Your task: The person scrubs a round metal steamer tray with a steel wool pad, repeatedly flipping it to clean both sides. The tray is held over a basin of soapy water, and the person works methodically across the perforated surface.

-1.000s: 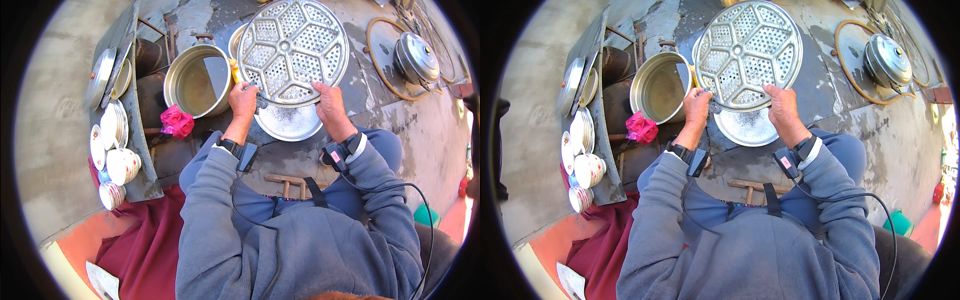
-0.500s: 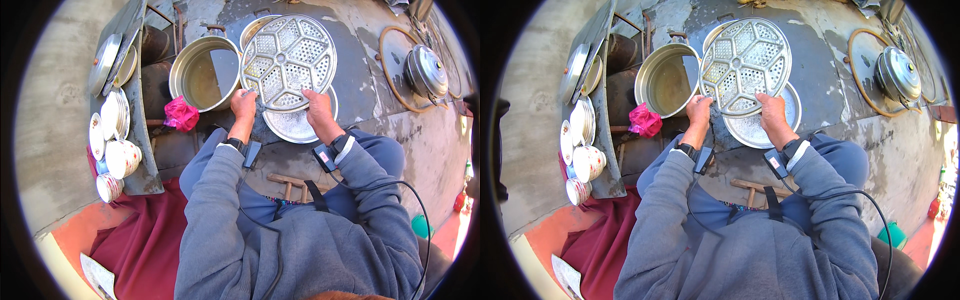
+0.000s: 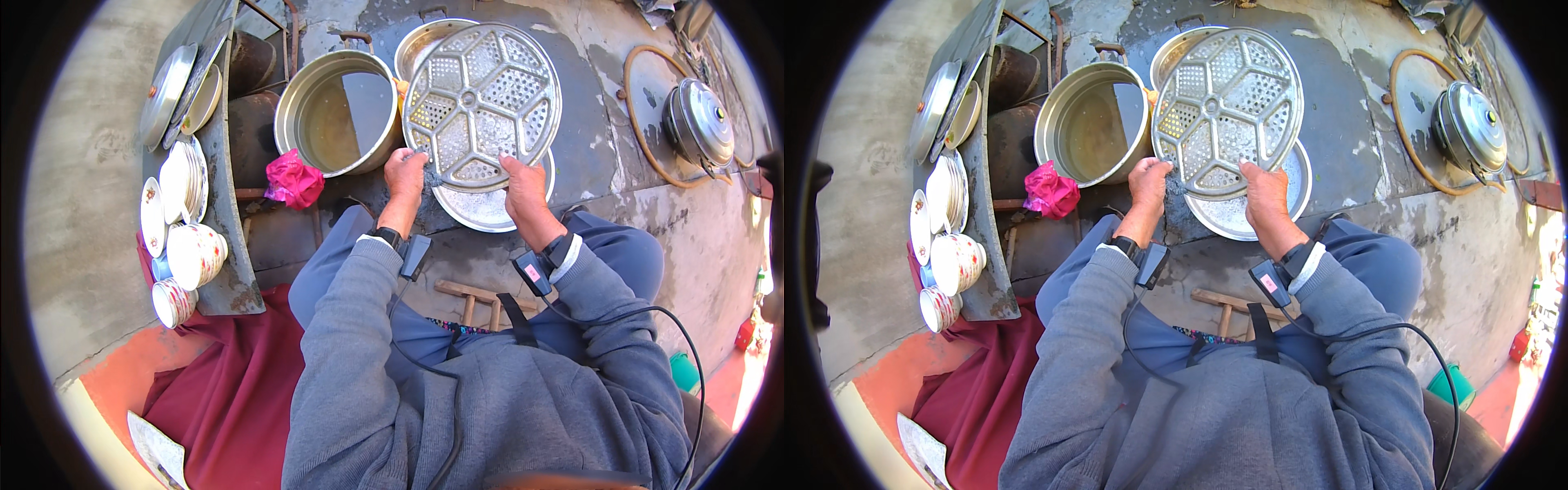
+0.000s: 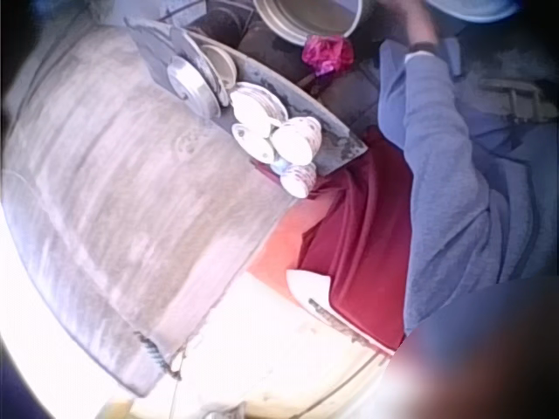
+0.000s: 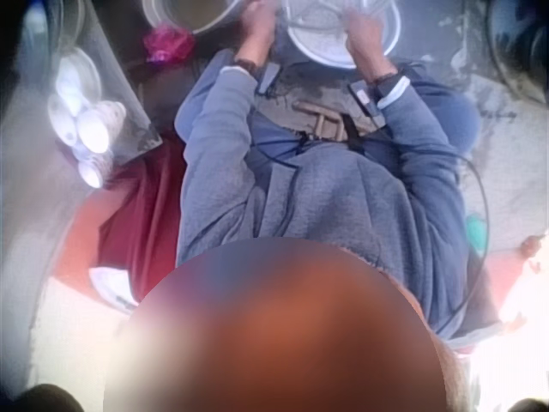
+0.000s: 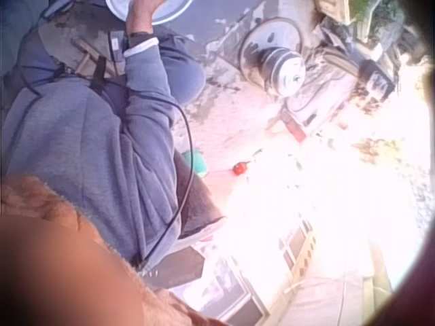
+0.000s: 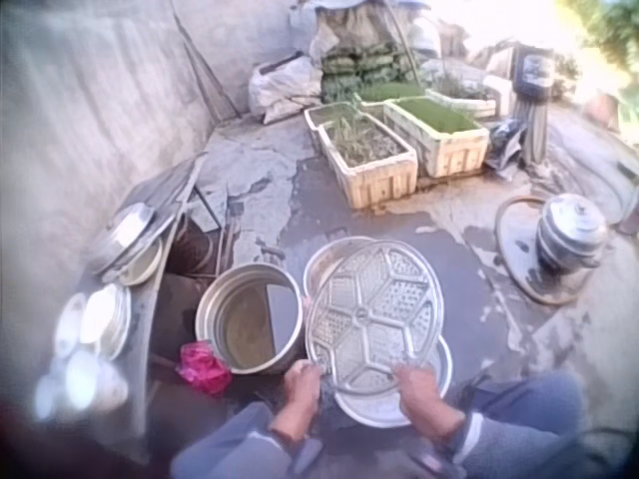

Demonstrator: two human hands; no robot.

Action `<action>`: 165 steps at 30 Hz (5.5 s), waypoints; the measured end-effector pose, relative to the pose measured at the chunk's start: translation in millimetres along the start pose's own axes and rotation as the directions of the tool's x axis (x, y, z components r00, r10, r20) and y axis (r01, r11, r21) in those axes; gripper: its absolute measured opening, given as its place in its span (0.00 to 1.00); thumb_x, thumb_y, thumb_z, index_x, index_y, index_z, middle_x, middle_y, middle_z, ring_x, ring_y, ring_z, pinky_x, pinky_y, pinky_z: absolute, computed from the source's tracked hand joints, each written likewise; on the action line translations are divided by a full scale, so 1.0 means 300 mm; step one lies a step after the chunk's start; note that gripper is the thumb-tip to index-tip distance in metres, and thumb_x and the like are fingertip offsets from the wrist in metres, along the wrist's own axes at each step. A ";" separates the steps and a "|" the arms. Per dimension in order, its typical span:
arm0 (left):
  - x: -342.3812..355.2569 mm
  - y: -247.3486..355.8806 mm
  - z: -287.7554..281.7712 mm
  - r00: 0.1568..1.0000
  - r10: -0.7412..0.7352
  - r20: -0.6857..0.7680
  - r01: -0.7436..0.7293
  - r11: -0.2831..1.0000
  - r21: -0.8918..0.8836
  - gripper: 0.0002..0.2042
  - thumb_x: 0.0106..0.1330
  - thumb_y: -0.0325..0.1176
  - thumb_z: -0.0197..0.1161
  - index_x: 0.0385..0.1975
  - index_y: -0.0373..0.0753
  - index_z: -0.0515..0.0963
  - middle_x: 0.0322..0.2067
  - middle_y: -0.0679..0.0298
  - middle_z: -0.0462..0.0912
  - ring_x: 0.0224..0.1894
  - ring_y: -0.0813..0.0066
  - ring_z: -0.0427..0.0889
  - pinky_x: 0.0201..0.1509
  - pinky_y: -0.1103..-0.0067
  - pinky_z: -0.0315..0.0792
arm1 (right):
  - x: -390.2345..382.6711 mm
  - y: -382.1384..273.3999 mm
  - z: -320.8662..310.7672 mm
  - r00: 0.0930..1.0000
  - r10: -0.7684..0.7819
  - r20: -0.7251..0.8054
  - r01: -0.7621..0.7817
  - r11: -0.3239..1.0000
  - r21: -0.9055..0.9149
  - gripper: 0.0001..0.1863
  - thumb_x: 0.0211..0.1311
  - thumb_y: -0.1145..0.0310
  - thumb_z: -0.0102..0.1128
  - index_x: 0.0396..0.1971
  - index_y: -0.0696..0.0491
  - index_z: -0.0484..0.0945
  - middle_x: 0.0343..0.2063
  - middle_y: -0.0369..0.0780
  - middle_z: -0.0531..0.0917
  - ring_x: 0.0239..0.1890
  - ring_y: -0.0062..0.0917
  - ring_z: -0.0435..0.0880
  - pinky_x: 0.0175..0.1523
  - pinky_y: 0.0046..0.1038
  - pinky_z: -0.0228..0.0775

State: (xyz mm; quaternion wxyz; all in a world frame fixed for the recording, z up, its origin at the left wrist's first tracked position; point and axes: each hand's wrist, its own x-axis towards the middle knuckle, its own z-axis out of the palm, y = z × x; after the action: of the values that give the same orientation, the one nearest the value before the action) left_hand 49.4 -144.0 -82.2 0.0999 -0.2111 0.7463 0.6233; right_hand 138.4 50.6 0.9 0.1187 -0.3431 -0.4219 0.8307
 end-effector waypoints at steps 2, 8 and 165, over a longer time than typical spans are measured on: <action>-0.018 0.003 0.008 1.000 -0.003 0.022 0.000 0.994 0.111 0.07 0.52 0.28 0.70 0.29 0.35 0.81 0.27 0.68 0.81 0.31 0.78 0.76 0.37 0.77 0.71 | -0.017 -0.008 -0.015 0.999 0.027 -0.027 -0.028 1.000 -0.005 0.23 0.60 0.80 0.60 0.57 0.62 0.73 0.48 0.44 0.84 0.47 0.33 0.85 0.52 0.37 0.80; -0.002 -0.002 -0.008 0.999 0.035 -0.014 -0.032 0.983 0.180 0.09 0.50 0.28 0.70 0.30 0.34 0.81 0.28 0.67 0.82 0.31 0.77 0.77 0.38 0.77 0.72 | -0.014 0.005 -0.014 0.992 0.116 -0.048 -0.115 0.993 0.037 0.23 0.60 0.79 0.61 0.57 0.60 0.74 0.47 0.44 0.84 0.44 0.33 0.86 0.47 0.37 0.81; 0.090 -0.323 0.667 0.806 0.311 0.503 -0.576 0.609 0.546 0.10 0.53 0.27 0.59 0.34 0.36 0.83 0.37 0.41 0.79 0.40 0.38 0.79 0.48 0.53 0.73 | 0.079 -0.054 -0.506 0.966 0.170 -0.193 -0.224 0.925 -0.308 0.28 0.47 0.88 0.57 0.54 0.64 0.75 0.43 0.43 0.86 0.42 0.30 0.86 0.52 0.30 0.77</action>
State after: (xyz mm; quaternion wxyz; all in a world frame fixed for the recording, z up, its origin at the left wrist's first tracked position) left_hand 45.1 32.7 -220.1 0.1432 0.1528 0.9169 0.3398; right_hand 221.3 166.0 -59.6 0.0095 -0.4653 -0.5060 0.7262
